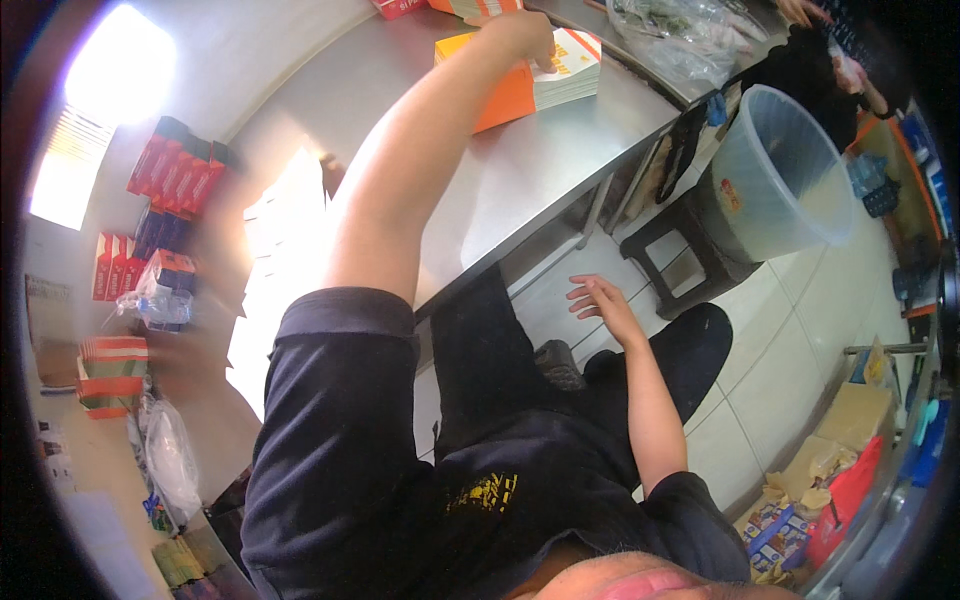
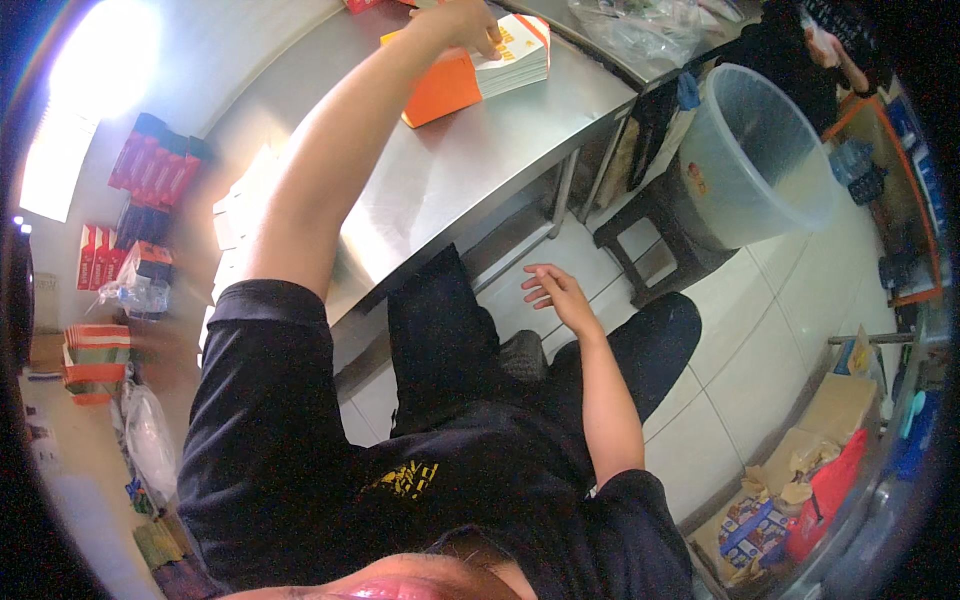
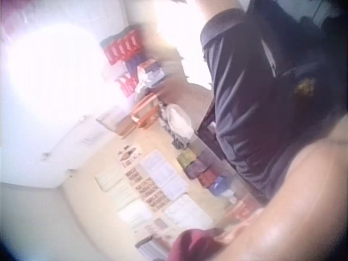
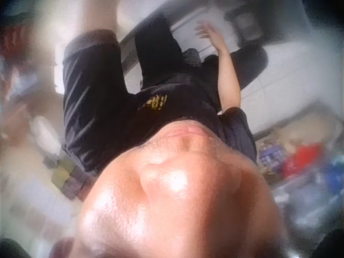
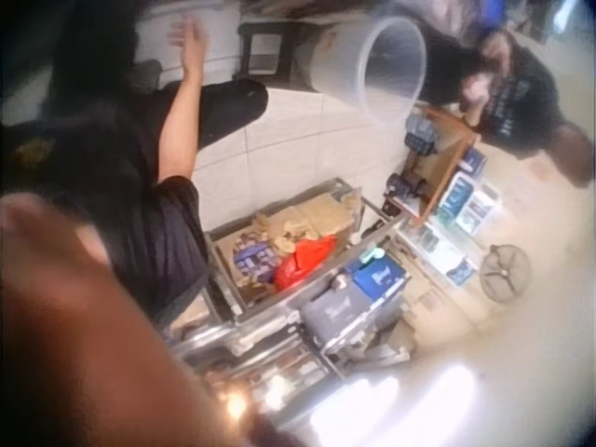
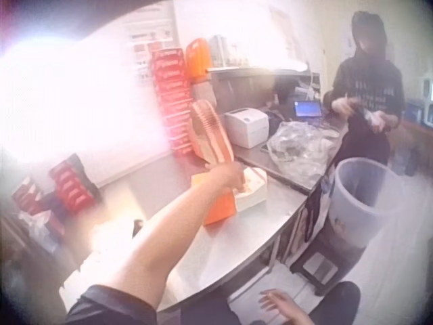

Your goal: The person folds flat paper sheets into small rectangular boxes, then inserts a small yellow item into each box and seals it. The finished boxes are stacked on the table.

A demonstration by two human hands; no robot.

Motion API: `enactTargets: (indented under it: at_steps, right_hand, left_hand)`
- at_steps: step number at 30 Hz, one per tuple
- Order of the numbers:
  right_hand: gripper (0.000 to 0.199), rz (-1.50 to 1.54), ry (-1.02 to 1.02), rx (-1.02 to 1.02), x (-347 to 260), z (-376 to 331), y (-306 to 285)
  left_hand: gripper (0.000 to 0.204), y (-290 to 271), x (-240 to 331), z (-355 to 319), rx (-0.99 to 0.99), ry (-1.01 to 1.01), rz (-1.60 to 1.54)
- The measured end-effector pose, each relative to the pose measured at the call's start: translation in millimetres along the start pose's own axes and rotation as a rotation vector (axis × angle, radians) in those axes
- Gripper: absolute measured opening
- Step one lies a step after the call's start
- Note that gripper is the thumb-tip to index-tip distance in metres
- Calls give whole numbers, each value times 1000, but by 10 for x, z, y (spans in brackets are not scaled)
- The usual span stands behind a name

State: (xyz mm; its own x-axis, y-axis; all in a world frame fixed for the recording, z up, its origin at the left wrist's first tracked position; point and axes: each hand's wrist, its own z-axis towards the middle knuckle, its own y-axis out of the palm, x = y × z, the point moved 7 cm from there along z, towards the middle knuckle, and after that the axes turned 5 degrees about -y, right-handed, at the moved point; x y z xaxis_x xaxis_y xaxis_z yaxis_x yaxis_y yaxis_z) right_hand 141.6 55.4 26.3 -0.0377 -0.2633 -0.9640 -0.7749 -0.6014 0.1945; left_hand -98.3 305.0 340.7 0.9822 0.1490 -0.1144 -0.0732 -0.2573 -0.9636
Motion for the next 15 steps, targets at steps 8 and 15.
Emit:
enactTargets:
  at_steps: [8,15]
  right_hand:
    - [47,-70,14,-4,-18,-126,12]
    - [46,-59,-38,-60,-35,-90,109]
  left_hand:
    - [45,-47,-193,-402,369,98,-82]
    - [48,-170,-985,-1159,831,378,-389]
